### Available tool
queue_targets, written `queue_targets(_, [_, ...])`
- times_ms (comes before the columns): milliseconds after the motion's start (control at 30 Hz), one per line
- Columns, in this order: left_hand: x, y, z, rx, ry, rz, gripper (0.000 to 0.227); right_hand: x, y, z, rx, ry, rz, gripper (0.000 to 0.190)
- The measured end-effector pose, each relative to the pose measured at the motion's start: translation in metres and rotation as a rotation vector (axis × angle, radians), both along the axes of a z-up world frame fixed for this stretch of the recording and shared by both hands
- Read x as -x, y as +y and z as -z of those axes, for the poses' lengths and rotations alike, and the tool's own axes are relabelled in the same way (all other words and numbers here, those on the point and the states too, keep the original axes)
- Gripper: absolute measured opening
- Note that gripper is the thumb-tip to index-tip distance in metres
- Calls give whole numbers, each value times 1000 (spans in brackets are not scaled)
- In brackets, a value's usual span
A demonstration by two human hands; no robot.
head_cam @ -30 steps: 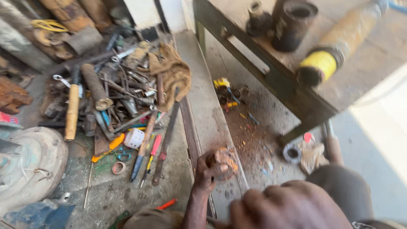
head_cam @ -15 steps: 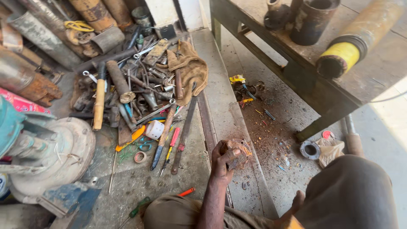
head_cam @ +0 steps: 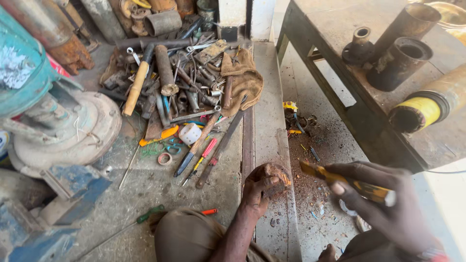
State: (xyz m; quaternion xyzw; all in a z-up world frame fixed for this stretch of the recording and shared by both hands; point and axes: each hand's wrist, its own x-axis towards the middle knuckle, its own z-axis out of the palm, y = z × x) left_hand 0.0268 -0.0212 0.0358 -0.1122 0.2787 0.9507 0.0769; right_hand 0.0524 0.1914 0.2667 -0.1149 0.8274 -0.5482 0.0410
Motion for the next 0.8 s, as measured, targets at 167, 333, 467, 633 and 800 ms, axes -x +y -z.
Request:
queue_targets(167, [7, 5, 9, 103, 163, 11, 57, 6, -5, 115, 100, 125, 211, 28])
queue_targets(333, [13, 6, 27, 176, 244, 57, 47, 6, 7, 154, 121, 410, 255, 18])
queue_targets(467, [17, 9, 40, 196, 311, 111, 40, 19, -6, 149, -73, 432, 180, 14])
queue_targets(633, [18, 8, 44, 241, 211, 123, 44, 10, -8, 128, 44, 592, 134, 15])
queue_targets(800, [24, 7, 36, 288, 230, 145, 42, 17, -9, 130, -187, 432, 109, 11])
